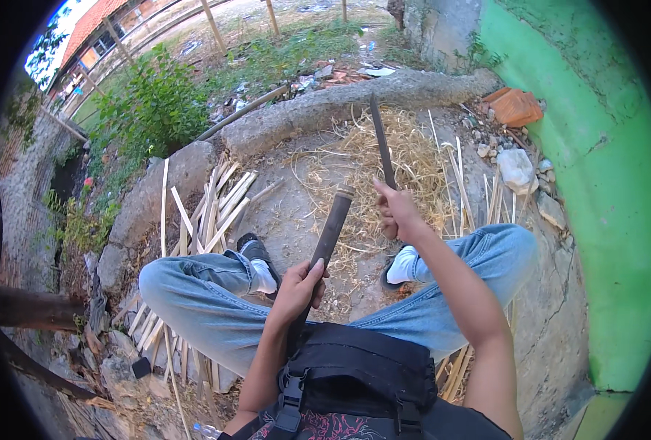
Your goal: The person strips layers from a long bamboo stalk and smaller bamboo pieces using a large knife, then gathers the resulting thin bamboo strips.
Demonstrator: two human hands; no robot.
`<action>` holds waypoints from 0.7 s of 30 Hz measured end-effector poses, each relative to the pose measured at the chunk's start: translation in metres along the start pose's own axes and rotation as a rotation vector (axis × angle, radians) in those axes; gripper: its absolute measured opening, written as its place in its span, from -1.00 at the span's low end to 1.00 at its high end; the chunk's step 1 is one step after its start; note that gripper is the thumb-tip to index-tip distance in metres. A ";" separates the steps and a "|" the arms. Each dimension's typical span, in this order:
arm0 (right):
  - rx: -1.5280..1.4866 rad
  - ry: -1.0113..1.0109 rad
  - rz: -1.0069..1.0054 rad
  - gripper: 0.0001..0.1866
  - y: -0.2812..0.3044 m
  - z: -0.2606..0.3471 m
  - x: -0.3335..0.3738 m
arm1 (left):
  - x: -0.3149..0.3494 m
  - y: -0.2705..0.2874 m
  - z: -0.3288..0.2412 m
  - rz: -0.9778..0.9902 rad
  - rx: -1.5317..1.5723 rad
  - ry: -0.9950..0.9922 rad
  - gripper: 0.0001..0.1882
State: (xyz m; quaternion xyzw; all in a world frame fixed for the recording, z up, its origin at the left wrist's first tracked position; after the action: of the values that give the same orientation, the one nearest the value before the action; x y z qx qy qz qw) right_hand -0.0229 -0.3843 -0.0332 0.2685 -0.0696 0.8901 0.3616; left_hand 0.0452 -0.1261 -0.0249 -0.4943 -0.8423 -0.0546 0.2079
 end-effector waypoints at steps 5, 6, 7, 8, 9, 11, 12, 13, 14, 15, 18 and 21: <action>-0.352 0.059 0.229 -0.67 -0.039 0.014 0.037 | -0.003 -0.002 0.005 0.041 -0.033 0.032 -0.67; -0.284 0.123 0.277 -0.69 -0.042 0.014 0.034 | -0.002 -0.001 0.005 0.056 -0.014 0.011 -0.67; -0.287 0.131 0.244 -0.71 -0.042 0.016 0.033 | -0.001 0.001 0.005 0.071 0.004 -0.011 -0.66; -0.292 0.124 0.249 -0.71 -0.043 0.018 0.032 | 0.003 0.001 0.006 0.065 0.002 -0.003 -0.66; -0.291 0.139 0.222 -0.72 -0.043 0.021 0.032 | 0.010 0.005 0.001 -0.041 -0.209 -0.139 -0.62; -0.310 0.173 0.167 -0.75 -0.040 0.024 0.030 | 0.033 0.008 -0.017 -0.146 -0.528 -0.158 -0.43; -0.319 0.166 0.164 -0.75 -0.038 0.025 0.030 | 0.044 0.011 -0.019 -0.140 -0.533 -0.149 -0.43; -0.289 0.196 0.126 -0.77 -0.037 0.028 0.032 | 0.057 0.014 -0.017 -0.142 -0.635 -0.127 -0.45; -0.258 0.222 0.089 -0.79 -0.037 0.031 0.034 | 0.069 0.016 -0.015 -0.143 -0.736 -0.102 -0.47; -0.253 0.238 0.070 -0.81 -0.038 0.033 0.035 | 0.079 0.015 -0.017 -0.139 -0.740 -0.092 -0.47; -0.243 0.248 0.066 -0.81 -0.037 0.035 0.036 | 0.098 0.019 -0.011 -0.139 -0.876 0.120 -0.56; -0.287 0.214 0.150 -0.78 -0.042 0.042 0.050 | 0.103 0.025 -0.006 -0.114 -0.675 0.119 -0.65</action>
State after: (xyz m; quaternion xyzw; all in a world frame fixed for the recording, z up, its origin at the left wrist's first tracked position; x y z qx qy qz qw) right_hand -0.0063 -0.3365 0.0258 0.1123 -0.1768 0.9189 0.3343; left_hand 0.0246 -0.0320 0.0188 -0.4833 -0.7895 -0.3702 0.0779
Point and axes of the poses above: each hand's wrist, its own x-axis away from the middle knuckle, its own y-axis out of the back of the hand, z = x × y, the point moved 4 cm from there along -x, towards the middle knuckle, and after that the axes turned 3 degrees about z, right-handed, at the moved point
